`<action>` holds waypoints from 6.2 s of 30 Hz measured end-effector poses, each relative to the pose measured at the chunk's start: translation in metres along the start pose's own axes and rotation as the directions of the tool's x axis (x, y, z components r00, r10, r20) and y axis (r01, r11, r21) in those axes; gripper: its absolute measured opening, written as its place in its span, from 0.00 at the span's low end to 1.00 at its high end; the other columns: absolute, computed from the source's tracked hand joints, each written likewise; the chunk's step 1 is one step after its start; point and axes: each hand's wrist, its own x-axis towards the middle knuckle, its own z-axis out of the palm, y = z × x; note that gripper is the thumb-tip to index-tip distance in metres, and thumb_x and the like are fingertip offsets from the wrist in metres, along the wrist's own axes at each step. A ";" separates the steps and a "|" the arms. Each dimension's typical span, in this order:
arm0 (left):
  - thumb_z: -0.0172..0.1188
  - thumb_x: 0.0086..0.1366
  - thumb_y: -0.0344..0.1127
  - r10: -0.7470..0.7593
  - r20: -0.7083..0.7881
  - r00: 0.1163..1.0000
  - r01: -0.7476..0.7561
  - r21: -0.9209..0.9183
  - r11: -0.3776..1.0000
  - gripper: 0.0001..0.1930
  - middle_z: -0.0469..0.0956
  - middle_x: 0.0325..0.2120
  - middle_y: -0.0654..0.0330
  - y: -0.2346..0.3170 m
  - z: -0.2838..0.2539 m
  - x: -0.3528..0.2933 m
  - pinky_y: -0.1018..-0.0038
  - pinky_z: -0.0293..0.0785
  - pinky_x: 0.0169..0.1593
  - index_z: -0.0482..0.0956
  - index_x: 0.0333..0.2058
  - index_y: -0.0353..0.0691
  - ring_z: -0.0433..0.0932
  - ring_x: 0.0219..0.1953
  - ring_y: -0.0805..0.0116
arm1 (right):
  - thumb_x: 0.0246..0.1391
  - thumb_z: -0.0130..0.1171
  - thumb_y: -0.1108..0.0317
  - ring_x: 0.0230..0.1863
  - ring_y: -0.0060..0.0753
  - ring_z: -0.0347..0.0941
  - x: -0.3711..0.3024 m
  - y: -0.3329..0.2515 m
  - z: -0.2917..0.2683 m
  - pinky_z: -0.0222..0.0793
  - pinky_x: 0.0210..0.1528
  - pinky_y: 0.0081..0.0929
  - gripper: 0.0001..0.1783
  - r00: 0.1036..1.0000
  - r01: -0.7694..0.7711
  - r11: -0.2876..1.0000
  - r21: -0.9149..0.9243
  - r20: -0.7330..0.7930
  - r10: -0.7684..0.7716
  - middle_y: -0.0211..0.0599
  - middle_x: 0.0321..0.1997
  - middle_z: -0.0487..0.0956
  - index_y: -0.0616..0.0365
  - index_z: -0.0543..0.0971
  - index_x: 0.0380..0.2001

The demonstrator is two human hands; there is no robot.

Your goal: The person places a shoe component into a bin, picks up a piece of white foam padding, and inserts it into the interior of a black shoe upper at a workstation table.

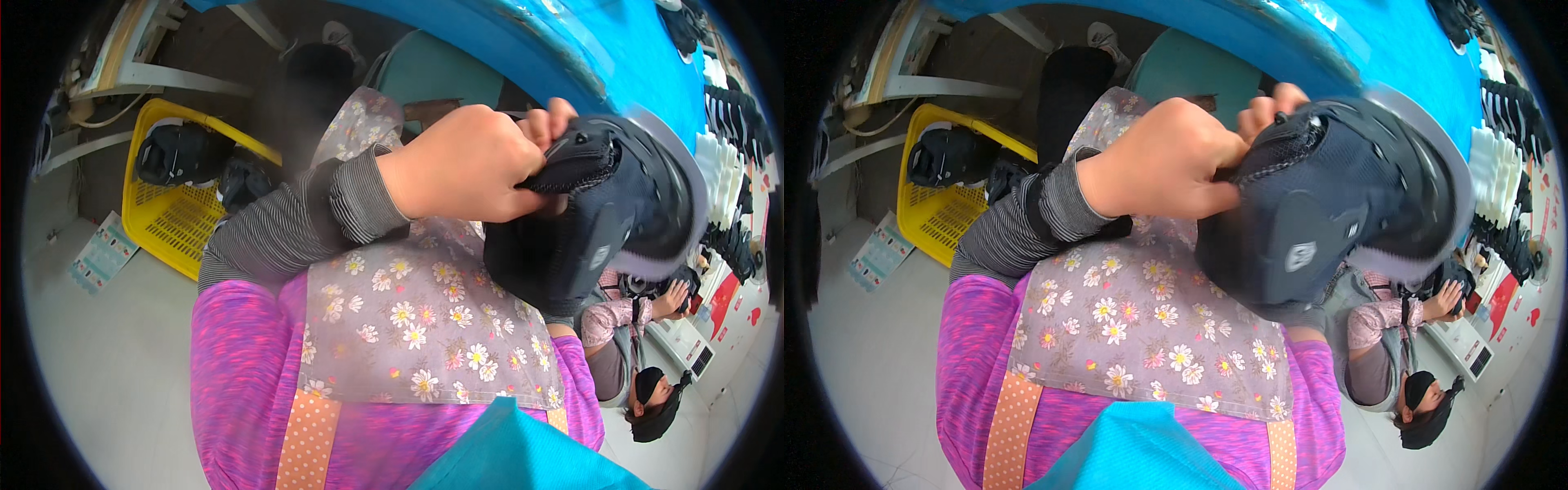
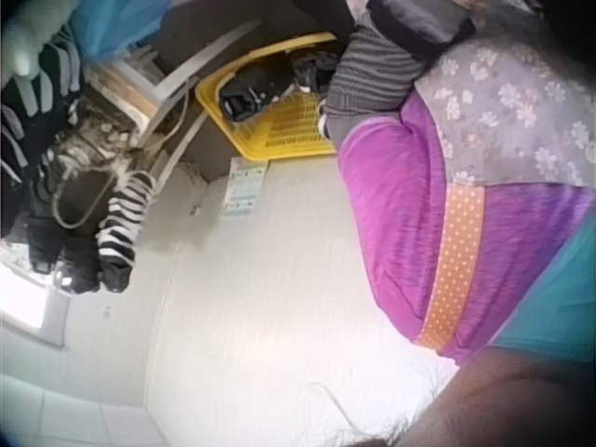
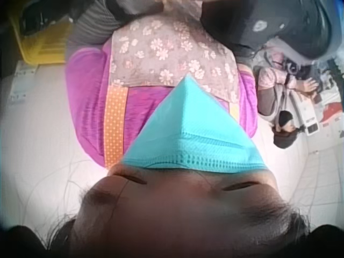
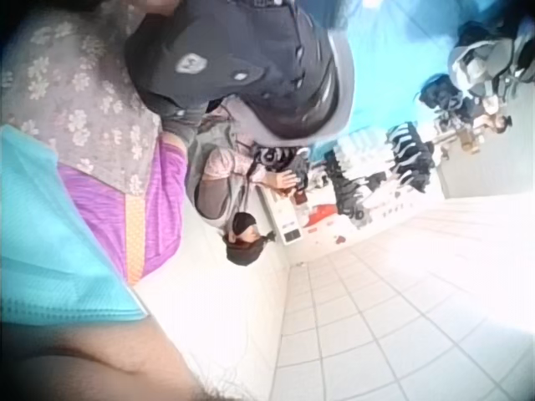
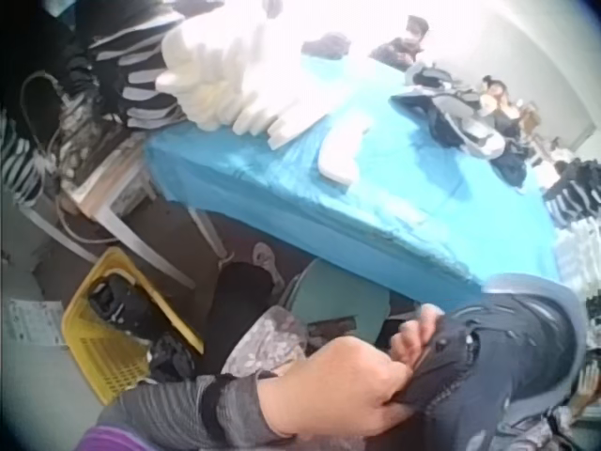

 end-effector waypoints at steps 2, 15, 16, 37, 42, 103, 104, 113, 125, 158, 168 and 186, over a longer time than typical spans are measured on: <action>0.65 0.47 0.36 0.060 0.016 0.998 -0.058 -0.106 0.993 0.09 0.71 0.14 0.52 -0.003 0.004 0.003 0.62 0.69 0.25 0.76 0.20 0.37 0.74 0.20 0.52 | 0.65 0.50 0.57 0.23 0.27 0.62 -0.004 -0.002 0.010 0.62 0.28 0.23 0.16 1.000 0.008 1.000 0.005 0.004 -0.008 0.31 0.22 0.71 0.57 0.72 0.29; 0.62 0.47 0.34 -0.025 -0.232 0.972 0.051 0.104 0.993 0.07 0.73 0.17 0.52 -0.006 0.006 0.002 0.64 0.69 0.25 0.76 0.22 0.39 0.74 0.21 0.52 | 0.65 0.50 0.58 0.23 0.23 0.62 0.005 0.001 0.009 0.61 0.27 0.21 0.16 0.999 0.002 1.000 0.004 0.040 -0.002 0.28 0.22 0.71 0.58 0.72 0.28; 0.62 0.47 0.34 -0.020 -0.225 0.974 0.043 0.099 0.994 0.07 0.73 0.17 0.52 -0.007 0.005 0.006 0.64 0.69 0.25 0.76 0.22 0.39 0.74 0.21 0.52 | 0.65 0.50 0.58 0.23 0.23 0.62 0.003 -0.001 0.010 0.61 0.27 0.21 0.16 0.999 0.006 1.000 0.004 0.036 -0.006 0.28 0.22 0.71 0.58 0.72 0.28; 0.63 0.61 0.30 -0.227 -0.021 0.974 0.194 -0.454 0.870 0.09 0.76 0.18 0.60 -0.014 -0.027 -0.001 0.78 0.70 0.29 0.77 0.28 0.28 0.71 0.21 0.77 | 0.65 0.51 0.59 0.23 0.16 0.61 0.009 -0.007 0.018 0.59 0.26 0.17 0.17 0.998 0.012 1.000 -0.027 0.068 -0.010 0.23 0.22 0.71 0.59 0.74 0.27; 0.61 0.59 0.30 -0.215 -0.122 0.969 0.133 -0.475 0.870 0.12 0.80 0.29 0.57 -0.046 -0.033 -0.016 0.77 0.74 0.39 0.77 0.38 0.28 0.77 0.33 0.75 | 0.65 0.51 0.59 0.23 0.15 0.61 0.013 -0.007 0.025 0.59 0.26 0.17 0.17 0.998 0.019 0.999 -0.050 0.060 -0.016 0.21 0.22 0.71 0.59 0.74 0.27; 0.68 0.54 0.27 -0.457 -0.361 0.813 -0.055 -0.829 0.556 0.30 0.74 0.50 0.58 -0.004 -0.031 -0.035 0.71 0.68 0.56 0.67 0.55 0.32 0.72 0.52 0.69 | 0.50 0.64 0.67 0.50 0.27 0.70 0.011 0.048 0.089 0.65 0.53 0.24 0.27 0.955 0.017 0.946 -0.323 -0.276 -0.112 0.34 0.50 0.75 0.64 0.71 0.53; 0.68 0.54 0.27 -0.455 -0.382 0.804 -0.079 -0.828 0.556 0.30 0.74 0.50 0.58 -0.004 -0.032 -0.035 0.71 0.68 0.56 0.67 0.55 0.32 0.72 0.52 0.69 | 0.51 0.64 0.68 0.44 0.24 0.72 0.012 0.050 0.093 0.67 0.46 0.20 0.22 0.932 0.035 0.931 -0.364 -0.324 -0.161 0.31 0.44 0.78 0.65 0.75 0.48; 0.69 0.50 0.22 -0.607 -0.481 0.633 -0.096 -0.827 0.554 0.18 0.81 0.37 0.58 -0.001 -0.045 -0.042 0.74 0.75 0.46 0.77 0.41 0.29 0.79 0.39 0.72 | 0.53 0.64 0.69 0.31 0.18 0.72 0.029 0.063 0.106 0.65 0.32 0.18 0.08 0.813 -0.111 0.760 -0.640 -0.498 -0.301 0.27 0.32 0.80 0.60 0.81 0.35; 0.74 0.46 0.31 -0.693 -0.293 0.659 0.455 -0.579 0.677 0.49 0.60 0.62 0.59 0.004 -0.097 -0.169 0.67 0.60 0.63 0.53 0.65 0.37 0.63 0.60 0.66 | 0.49 0.64 0.81 0.41 0.27 0.76 0.037 0.090 0.112 0.71 0.46 0.23 0.13 0.936 -0.348 0.746 -0.568 -0.251 0.247 0.34 0.40 0.81 0.65 0.78 0.40; 0.71 0.45 0.48 -0.527 -0.713 -0.463 0.871 -0.477 -0.121 0.55 0.55 0.59 0.33 -0.083 0.024 -0.434 0.57 0.60 0.62 0.48 0.64 0.28 0.60 0.60 0.38 | 0.56 0.61 0.62 0.45 0.43 0.77 0.025 0.090 0.086 0.72 0.46 0.33 0.21 0.767 -0.277 0.176 -0.945 -0.107 0.633 0.47 0.45 0.79 0.62 0.75 0.49; 0.75 0.41 0.56 -0.714 -0.415 -0.564 0.708 -0.687 -0.161 0.67 0.47 0.64 0.34 -0.124 0.011 -0.457 0.59 0.53 0.66 0.37 0.66 0.27 0.49 0.66 0.41 | 0.56 0.61 0.61 0.46 0.45 0.77 0.012 0.087 0.078 0.72 0.47 0.33 0.22 0.762 -0.296 0.170 -0.940 -0.126 0.635 0.51 0.43 0.79 0.65 0.75 0.49; 0.73 0.43 0.57 -0.553 -0.663 -0.505 0.859 -0.448 -0.247 0.66 0.46 0.63 0.32 -0.114 0.025 -0.403 0.54 0.59 0.63 0.35 0.68 0.36 0.54 0.64 0.36 | 0.55 0.61 0.62 0.44 0.49 0.77 -0.008 0.086 0.077 0.71 0.46 0.33 0.21 0.795 -0.329 0.169 -0.929 -0.175 0.581 0.50 0.44 0.79 0.63 0.75 0.49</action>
